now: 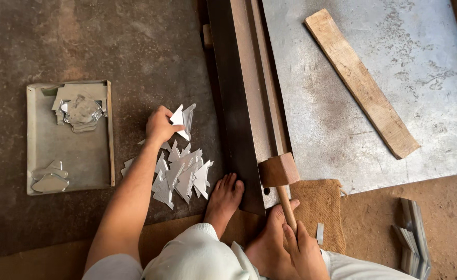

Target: The person sits on the floor and repeatedly places small triangular metal pieces onto a metal anvil, striking them with a wooden mallet to shape them. The person handles the pieces one at a time, occasionally adjusting their position before striking.

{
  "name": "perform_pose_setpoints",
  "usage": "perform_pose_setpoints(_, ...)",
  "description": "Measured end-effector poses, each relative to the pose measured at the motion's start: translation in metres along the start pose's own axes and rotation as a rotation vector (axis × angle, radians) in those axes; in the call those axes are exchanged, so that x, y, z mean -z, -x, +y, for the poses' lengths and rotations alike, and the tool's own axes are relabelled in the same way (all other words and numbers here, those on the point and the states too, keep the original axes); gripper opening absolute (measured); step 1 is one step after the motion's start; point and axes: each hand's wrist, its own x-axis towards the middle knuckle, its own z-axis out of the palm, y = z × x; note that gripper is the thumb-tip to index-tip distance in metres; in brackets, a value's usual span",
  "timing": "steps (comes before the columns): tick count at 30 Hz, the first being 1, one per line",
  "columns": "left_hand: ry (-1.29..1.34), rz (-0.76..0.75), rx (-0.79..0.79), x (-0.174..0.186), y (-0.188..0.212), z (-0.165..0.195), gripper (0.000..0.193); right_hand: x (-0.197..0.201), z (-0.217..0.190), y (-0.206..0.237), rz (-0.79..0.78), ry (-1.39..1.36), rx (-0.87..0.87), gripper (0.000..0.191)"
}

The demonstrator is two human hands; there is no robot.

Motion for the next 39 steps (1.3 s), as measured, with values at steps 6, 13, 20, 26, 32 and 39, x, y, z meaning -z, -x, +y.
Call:
perform_pose_setpoints(6,0.937,-0.294,0.105,-0.031,0.043,0.025,0.034,-0.006,0.004,0.003,-0.031,-0.224,-0.006,0.031)
perform_pose_setpoints(13,1.0,-0.545,0.181,-0.095,0.141,0.096,0.02,0.008,-0.012,0.008,-0.094,-0.518,0.016,0.03)
perform_pose_setpoints(20,0.938,-0.453,0.181,-0.102,0.155,0.107,0.023,0.049,-0.03,0.05,0.078,-0.735,0.541,0.024)
perform_pose_setpoints(26,0.91,-0.446,0.188,-0.104,0.161,0.116,0.022,0.026,-0.042,0.024,0.101,-0.356,0.401,0.025)
perform_pose_setpoints(32,0.905,-0.426,0.162,-0.109,0.164,0.113,0.02,0.021,-0.028,0.027,0.115,-0.307,0.259,0.024)
perform_pose_setpoints(39,0.914,-0.424,0.202,-0.11,0.163,0.115,0.021,0.026,-0.036,0.024,0.095,-0.119,0.092,0.028)
